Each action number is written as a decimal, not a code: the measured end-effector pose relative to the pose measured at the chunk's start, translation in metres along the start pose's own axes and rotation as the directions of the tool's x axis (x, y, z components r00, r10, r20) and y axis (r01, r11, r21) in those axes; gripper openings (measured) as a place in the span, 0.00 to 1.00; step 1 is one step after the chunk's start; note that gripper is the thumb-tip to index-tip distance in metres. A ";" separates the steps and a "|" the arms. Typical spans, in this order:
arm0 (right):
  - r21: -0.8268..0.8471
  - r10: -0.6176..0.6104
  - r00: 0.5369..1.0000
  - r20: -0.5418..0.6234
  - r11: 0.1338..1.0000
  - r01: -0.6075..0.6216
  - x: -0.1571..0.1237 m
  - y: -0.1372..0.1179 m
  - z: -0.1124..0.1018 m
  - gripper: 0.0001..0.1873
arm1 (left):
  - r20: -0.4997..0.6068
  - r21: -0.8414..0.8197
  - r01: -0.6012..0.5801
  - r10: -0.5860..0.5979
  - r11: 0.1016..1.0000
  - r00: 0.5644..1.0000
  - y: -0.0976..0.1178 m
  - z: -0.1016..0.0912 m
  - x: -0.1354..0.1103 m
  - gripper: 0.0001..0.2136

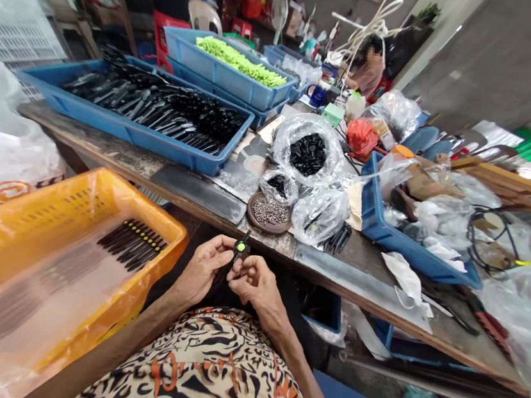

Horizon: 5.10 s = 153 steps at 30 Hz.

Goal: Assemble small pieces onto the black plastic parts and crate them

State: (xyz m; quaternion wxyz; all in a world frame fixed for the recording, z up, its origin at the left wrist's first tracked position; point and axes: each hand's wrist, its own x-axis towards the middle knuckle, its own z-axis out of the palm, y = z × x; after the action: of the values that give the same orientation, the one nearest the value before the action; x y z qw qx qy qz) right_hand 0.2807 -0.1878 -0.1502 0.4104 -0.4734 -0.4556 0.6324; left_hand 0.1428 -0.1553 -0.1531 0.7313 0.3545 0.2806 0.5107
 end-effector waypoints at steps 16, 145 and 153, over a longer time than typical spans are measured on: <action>-0.129 -0.032 0.980 -0.197 0.992 0.007 0.004 0.011 0.009 0.15 | -0.047 0.184 -0.083 0.093 0.979 0.994 0.002 0.012 -0.003 0.06; -0.234 0.104 0.983 0.150 0.970 -0.067 0.005 0.006 0.000 0.16 | 0.089 0.443 0.119 -0.175 0.889 0.981 -0.005 -0.021 -0.006 0.12; -0.235 0.128 0.980 0.150 0.968 -0.091 0.004 0.006 0.000 0.16 | 0.104 0.478 0.099 -0.169 0.872 0.980 -0.007 -0.022 -0.004 0.12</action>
State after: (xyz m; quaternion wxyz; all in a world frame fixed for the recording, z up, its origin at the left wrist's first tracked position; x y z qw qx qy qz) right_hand 0.2793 -0.1858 -0.1570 0.2791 -0.4880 -0.5302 0.6347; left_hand 0.1285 -0.1557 -0.1714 0.6750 0.5365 0.3674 0.3487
